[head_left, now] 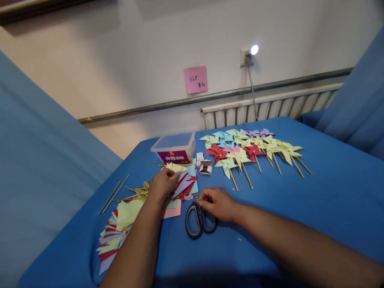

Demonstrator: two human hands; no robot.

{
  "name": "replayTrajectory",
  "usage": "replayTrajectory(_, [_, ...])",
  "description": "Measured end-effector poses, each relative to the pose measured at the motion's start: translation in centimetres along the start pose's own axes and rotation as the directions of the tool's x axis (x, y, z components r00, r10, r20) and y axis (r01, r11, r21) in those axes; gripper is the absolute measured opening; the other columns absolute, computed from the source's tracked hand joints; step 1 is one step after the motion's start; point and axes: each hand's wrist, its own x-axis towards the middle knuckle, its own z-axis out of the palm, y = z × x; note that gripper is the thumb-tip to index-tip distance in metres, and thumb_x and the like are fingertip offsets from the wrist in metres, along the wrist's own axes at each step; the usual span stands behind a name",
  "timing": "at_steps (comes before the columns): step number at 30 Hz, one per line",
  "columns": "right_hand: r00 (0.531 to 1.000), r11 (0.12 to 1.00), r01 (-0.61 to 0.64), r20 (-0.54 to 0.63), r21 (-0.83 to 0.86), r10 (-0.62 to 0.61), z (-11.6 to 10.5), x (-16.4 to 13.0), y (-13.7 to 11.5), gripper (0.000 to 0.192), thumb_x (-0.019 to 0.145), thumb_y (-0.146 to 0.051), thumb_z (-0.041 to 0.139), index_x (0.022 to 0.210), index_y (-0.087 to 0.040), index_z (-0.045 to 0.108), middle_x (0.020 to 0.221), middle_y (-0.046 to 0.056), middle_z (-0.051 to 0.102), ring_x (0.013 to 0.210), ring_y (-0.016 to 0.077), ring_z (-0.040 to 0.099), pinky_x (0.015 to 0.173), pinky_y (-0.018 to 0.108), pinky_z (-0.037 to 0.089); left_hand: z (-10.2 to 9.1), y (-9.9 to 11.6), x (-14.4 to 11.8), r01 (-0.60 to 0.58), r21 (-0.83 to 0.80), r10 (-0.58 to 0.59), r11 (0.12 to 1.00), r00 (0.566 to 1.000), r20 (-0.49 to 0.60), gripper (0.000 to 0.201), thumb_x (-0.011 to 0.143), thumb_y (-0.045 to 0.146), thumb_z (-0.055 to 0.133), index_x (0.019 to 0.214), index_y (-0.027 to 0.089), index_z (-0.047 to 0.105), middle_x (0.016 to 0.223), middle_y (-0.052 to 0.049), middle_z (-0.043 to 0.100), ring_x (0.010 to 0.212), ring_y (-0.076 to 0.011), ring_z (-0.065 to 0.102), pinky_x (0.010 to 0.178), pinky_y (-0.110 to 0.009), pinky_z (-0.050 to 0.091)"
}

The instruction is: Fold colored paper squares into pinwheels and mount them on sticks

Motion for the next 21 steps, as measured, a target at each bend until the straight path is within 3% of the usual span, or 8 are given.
replayTrajectory(4, [1.0,1.0,0.006,-0.001,-0.018,-0.006,0.1,0.0,0.2,0.01,0.083,-0.025,0.059,0.078,-0.019,0.065,0.065,-0.003,0.062,0.057,0.0097,0.051,0.05,0.019,0.033,0.1,-0.3,0.3,0.002,0.121,0.004,0.993,0.998,-0.055,0.027,0.081,0.041,0.051,0.084,0.021,0.069,0.079,-0.008,0.073,0.073,-0.0248,0.065,0.061,-0.03,0.037])
replayTrajectory(7, [1.0,1.0,0.001,-0.006,-0.029,-0.001,0.1,0.0,0.2,0.009,0.083,-0.024,0.059,0.078,-0.019,0.065,0.065,-0.003,0.063,0.057,0.0097,0.051,0.05,0.019,0.033,-0.1,-0.3,0.2,0.022,0.102,-0.012,0.995,0.996,-0.091,0.023,0.079,0.037,0.052,0.082,0.021,0.068,0.079,-0.008,0.073,0.073,-0.0246,0.065,0.06,-0.03,0.037])
replayTrajectory(12, [1.0,1.0,0.005,-0.001,-0.017,-0.005,-0.1,0.0,0.0,0.012,0.085,-0.027,0.059,0.079,-0.018,0.065,0.069,-0.002,0.065,0.061,0.0104,0.054,0.053,0.019,0.034,-0.9,-0.2,-0.2,0.069,0.011,-0.063,0.998,0.961,-0.27,0.02,0.076,0.034,0.055,0.082,0.021,0.069,0.078,-0.007,0.073,0.072,-0.0233,0.065,0.061,-0.029,0.039])
replayTrajectory(17, [1.0,1.0,0.008,-0.002,0.001,-0.008,-0.1,-0.2,-0.3,0.013,0.085,-0.028,0.058,0.077,-0.019,0.064,0.068,-0.002,0.063,0.06,0.0106,0.053,0.053,0.02,0.035,-1.2,-0.7,-0.2,0.022,-0.173,-0.103,0.985,0.872,-0.478,0.022,0.075,0.034,0.059,0.085,0.018,0.069,0.076,-0.006,0.071,0.069,-0.0213,0.064,0.063,-0.029,0.042])
replayTrajectory(21, [0.999,0.996,0.011,-0.046,0.094,-0.007,-0.2,-0.2,-0.8,0.017,0.085,-0.033,0.06,0.076,-0.019,0.063,0.068,-0.001,0.064,0.06,0.0116,0.055,0.054,0.022,0.038,-0.7,-0.3,-0.4,-0.161,-0.356,-0.106,0.921,0.773,-0.625,0.019,0.076,0.032,0.061,0.084,0.016,0.067,0.075,-0.004,0.07,0.067,-0.0183,0.064,0.066,-0.028,0.048])
